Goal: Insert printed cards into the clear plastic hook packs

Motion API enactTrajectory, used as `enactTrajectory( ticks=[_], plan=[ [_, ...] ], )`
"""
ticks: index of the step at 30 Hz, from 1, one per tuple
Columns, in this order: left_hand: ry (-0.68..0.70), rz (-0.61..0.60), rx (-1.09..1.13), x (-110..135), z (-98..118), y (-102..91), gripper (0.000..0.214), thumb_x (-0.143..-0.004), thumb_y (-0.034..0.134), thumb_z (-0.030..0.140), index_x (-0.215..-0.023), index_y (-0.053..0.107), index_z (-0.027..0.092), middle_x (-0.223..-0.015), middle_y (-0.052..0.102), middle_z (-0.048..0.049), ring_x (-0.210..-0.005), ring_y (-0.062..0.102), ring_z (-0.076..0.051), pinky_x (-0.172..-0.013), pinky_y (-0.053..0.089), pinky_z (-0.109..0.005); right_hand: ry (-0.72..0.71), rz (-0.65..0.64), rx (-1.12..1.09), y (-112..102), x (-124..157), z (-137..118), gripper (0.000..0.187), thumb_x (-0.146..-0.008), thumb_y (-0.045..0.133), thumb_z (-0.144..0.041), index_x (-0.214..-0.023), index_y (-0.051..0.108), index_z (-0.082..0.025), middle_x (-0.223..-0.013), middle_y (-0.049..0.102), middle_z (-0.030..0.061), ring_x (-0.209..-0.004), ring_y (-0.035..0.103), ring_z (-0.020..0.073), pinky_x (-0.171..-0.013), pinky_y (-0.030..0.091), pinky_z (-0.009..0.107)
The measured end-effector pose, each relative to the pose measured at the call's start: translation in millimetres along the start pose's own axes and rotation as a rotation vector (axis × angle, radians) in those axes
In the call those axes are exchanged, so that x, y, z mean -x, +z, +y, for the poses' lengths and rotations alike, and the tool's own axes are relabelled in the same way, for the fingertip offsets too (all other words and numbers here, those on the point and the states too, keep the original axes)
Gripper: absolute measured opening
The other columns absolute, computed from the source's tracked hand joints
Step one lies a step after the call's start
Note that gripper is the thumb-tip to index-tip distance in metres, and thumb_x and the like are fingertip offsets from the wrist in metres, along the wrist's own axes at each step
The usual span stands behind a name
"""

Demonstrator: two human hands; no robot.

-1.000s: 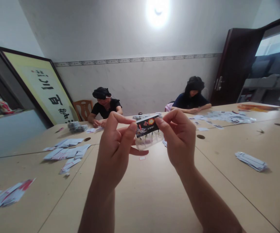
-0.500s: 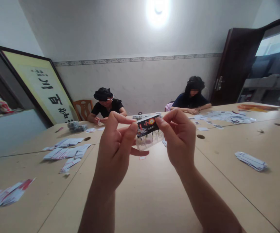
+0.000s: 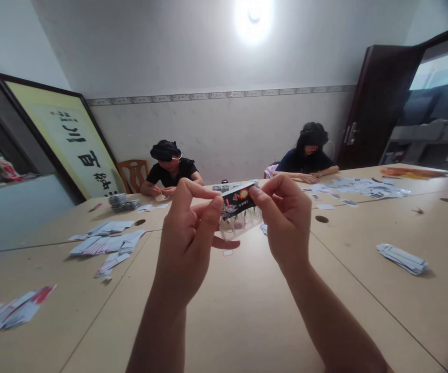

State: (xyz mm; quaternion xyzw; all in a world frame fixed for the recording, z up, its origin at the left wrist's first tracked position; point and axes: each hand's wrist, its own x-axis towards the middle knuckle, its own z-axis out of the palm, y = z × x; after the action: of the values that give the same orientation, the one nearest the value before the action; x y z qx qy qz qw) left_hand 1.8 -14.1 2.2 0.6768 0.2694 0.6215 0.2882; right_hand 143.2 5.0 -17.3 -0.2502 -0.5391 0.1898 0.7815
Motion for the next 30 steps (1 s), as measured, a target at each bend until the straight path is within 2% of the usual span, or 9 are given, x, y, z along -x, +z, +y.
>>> enactTrajectory(
  ticks=[6, 9, 12, 15, 19, 22, 26, 30],
  plan=[
    [-0.01, 0.005, 0.03, 0.0, -0.2, -0.9, 0.025, -0.093, 0.068, 0.04, -0.091, 0.049, 0.024, -0.089, 0.063, 0.0019, -0.06, 0.067, -0.009, -0.043, 0.059, -0.015, 0.079, -0.008, -0.019, -0.8, -2.8, 0.6, 0.036, -0.085, 0.072, -0.027, -0.062, 0.045, -0.021, -0.053, 0.036, -0.0096, -0.045, 0.029, 0.0052, -0.042, 0.021, 0.022],
    [-0.037, -0.02, 0.06, -0.9, 0.1, -4.6, 0.025, -0.092, 0.069, 0.041, -0.092, 0.051, 0.024, -0.083, 0.061, 0.0032, -0.058, 0.066, -0.009, -0.042, 0.057, -0.015, 0.094, -0.049, -0.064, -1.3, -3.7, -0.1, 0.041, -0.085, 0.073, -0.028, -0.059, 0.042, -0.021, -0.051, 0.034, -0.0101, -0.044, 0.028, 0.0042, -0.041, 0.02, 0.021],
    [-0.078, -0.034, 0.101, -2.9, -0.9, -9.1, 0.027, -0.089, 0.072, 0.042, -0.093, 0.052, 0.025, -0.079, 0.059, 0.0043, -0.056, 0.064, -0.009, -0.041, 0.057, -0.015, 0.127, -0.09, -0.176, -2.7, -4.7, 0.0, 0.035, -0.084, 0.075, -0.027, -0.066, 0.046, -0.021, -0.055, 0.038, -0.0105, -0.042, 0.03, 0.0029, -0.038, 0.021, 0.019],
    [-0.101, -0.043, 0.13, -4.8, -2.7, -11.7, 0.029, -0.089, 0.073, 0.043, -0.092, 0.052, 0.024, -0.087, 0.063, 0.0027, -0.055, 0.066, -0.01, -0.04, 0.059, -0.019, 0.161, -0.119, -0.253, -4.3, -5.4, 0.3, 0.026, -0.085, 0.074, -0.025, -0.073, 0.051, -0.022, -0.06, 0.043, -0.0103, -0.04, 0.033, 0.0018, -0.035, 0.022, 0.017],
    [-0.123, -0.085, 0.14, -5.7, -4.5, -12.9, 0.029, -0.091, 0.068, 0.047, -0.092, 0.049, 0.025, -0.09, 0.066, 0.0021, -0.053, 0.068, -0.013, -0.038, 0.061, -0.027, 0.187, -0.124, -0.278, -4.5, -5.9, 1.0, 0.025, -0.088, 0.072, -0.025, -0.074, 0.052, -0.022, -0.056, 0.046, -0.0114, -0.036, 0.03, 0.0006, -0.032, 0.019, 0.015],
    [-0.091, -0.076, 0.119, -6.0, -4.7, -12.8, 0.031, -0.091, 0.067, 0.05, -0.091, 0.049, 0.024, -0.091, 0.068, 0.0006, -0.052, 0.068, -0.013, -0.036, 0.06, -0.025, 0.214, -0.139, -0.313, -3.6, -6.3, 2.7, 0.024, -0.089, 0.071, -0.027, -0.075, 0.051, -0.023, -0.053, 0.047, -0.0121, -0.033, 0.03, 0.0007, -0.029, 0.019, 0.014],
    [-0.074, -0.074, 0.068, -7.0, -3.3, -11.7, 0.038, -0.084, 0.078, 0.043, -0.094, 0.045, 0.025, -0.086, 0.071, 0.0009, -0.056, 0.072, -0.016, -0.035, 0.058, -0.022, 0.191, -0.166, -0.296, -3.6, -6.8, 4.3, 0.02, -0.09, 0.07, -0.027, -0.08, 0.053, -0.024, -0.054, 0.049, -0.012, -0.032, 0.035, 0.001, -0.029, 0.023, 0.013],
    [-0.082, -0.034, 0.037, -8.2, -3.7, -13.9, 0.05, -0.075, 0.087, 0.032, -0.096, 0.042, 0.026, -0.085, 0.073, 0.0019, -0.054, 0.073, -0.019, -0.034, 0.057, -0.02, 0.134, -0.232, -0.247, -6.7, -8.0, 4.1, 0.013, -0.087, 0.07, -0.017, -0.092, 0.06, -0.024, -0.061, 0.052, -0.0103, -0.039, 0.043, 0.0019, -0.035, 0.033, 0.013]
  ],
)
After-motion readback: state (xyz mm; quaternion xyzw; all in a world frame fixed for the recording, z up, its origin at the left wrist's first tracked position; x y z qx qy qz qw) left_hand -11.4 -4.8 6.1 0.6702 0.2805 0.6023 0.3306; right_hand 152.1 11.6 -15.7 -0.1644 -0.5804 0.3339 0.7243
